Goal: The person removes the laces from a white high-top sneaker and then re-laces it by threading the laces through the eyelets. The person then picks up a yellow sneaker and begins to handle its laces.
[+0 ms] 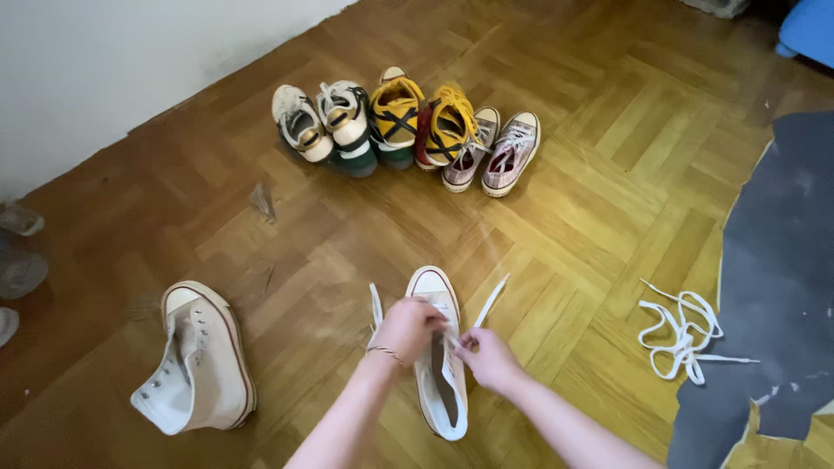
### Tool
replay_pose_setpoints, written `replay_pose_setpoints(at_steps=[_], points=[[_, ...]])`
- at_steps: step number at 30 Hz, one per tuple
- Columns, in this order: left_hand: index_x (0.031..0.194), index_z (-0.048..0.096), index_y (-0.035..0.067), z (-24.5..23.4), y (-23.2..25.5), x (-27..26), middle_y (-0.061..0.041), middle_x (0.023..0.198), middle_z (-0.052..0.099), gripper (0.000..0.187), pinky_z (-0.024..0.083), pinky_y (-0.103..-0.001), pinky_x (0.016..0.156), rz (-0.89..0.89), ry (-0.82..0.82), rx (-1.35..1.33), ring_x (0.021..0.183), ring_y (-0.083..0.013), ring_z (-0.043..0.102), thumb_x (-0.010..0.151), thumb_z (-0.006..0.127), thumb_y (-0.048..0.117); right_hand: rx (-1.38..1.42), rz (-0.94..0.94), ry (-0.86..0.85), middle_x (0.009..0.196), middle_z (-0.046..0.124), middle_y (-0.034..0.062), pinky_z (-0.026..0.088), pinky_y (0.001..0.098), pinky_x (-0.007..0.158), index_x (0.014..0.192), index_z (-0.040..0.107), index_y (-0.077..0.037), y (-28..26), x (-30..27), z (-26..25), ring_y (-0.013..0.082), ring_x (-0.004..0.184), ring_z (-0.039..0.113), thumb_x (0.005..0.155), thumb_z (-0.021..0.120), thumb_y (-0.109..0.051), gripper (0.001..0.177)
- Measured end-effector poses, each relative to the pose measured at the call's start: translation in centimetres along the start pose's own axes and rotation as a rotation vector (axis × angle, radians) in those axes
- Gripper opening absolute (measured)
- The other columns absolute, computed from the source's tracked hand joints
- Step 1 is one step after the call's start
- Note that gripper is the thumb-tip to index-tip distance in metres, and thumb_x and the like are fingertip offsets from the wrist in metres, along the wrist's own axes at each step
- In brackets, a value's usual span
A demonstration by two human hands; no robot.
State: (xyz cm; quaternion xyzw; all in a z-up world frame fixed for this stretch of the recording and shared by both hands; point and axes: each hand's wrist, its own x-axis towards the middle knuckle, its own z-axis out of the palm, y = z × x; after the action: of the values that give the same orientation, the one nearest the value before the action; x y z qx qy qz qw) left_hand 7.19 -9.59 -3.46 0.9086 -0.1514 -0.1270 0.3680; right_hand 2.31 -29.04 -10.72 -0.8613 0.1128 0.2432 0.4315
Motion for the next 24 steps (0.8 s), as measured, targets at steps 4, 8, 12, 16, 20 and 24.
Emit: replay_pose_setpoints(at_steps=[4,8,12,16,20,24], points=[[0.09,0.074,0.004,1.1,-1.4,-0.3,-0.017,0.091,0.077,0.01,0.061,-0.039,0.08,-0.218,0.098,-0.294,0.083,-0.0288,0.077,0.084,0.073,0.012,-0.139,-0.086,0.202,0.119,0.061,0.0163,0.046,0.0409,0.103,0.098,0.075,-0.008,1.1,0.1,0.4,0.0325,0.115,0.057,0.084,0.076,-0.025,0.022],[0.099,0.075,0.005,2.1,-1.2,-0.1,-0.018,0.103,0.071,0.017,0.054,-0.045,0.086,-0.117,0.127,0.001,0.098,-0.037,0.067,0.085,0.073,0.014,-0.282,-0.199,0.25,0.124,0.061,0.0183,0.04,0.0444,0.103,0.101,0.078,-0.01,1.4,0.6,-0.4,0.0381,0.118,0.05,0.079,0.081,-0.029,0.029],[0.104,0.079,0.014,2.3,-0.3,0.1,-0.014,0.111,0.069,0.029,0.045,-0.052,0.087,0.114,0.088,0.257,0.113,-0.0375,0.059,0.076,0.073,0.011,-0.204,-0.242,0.182,0.111,0.068,0.0185,0.048,0.0414,0.097,0.099,0.076,-0.005,1.1,0.3,-0.4,0.0343,0.109,0.061,0.08,0.08,-0.028,0.031],[0.093,0.079,0.016,2.1,0.1,0.5,-0.008,0.104,0.072,0.011,0.048,-0.047,0.093,0.1,-0.048,0.386,0.112,-0.0296,0.062,0.087,0.07,0.017,-0.053,-0.146,0.073,0.089,0.074,0.0117,0.056,0.0373,0.078,0.101,0.073,-0.004,0.2,-0.2,-0.6,0.0244,0.083,0.072,0.083,0.075,-0.026,0.028],[0.087,0.079,0.014,1.9,-0.3,0.6,-0.009,0.102,0.072,0.011,0.052,-0.044,0.093,0.099,-0.061,0.378,0.107,-0.0308,0.065,0.085,0.069,0.011,0.033,-0.069,0.005,0.079,0.072,0.0104,0.054,0.0368,0.068,0.105,0.071,-0.005,-0.9,-1.0,-0.8,0.0208,0.072,0.069,0.088,0.07,-0.021,0.024],[0.094,0.071,0.005,2.3,-0.9,1.4,-0.016,0.105,0.069,0.015,0.054,-0.044,0.087,0.032,0.0,0.19,0.099,-0.0367,0.067,0.082,0.065,-0.002,-0.054,-0.078,-0.001,0.079,0.071,0.0113,0.053,0.035,0.07,0.105,0.074,-0.005,-1.4,-1.3,-1.4,0.0195,0.073,0.067,0.089,0.072,-0.022,0.024]])
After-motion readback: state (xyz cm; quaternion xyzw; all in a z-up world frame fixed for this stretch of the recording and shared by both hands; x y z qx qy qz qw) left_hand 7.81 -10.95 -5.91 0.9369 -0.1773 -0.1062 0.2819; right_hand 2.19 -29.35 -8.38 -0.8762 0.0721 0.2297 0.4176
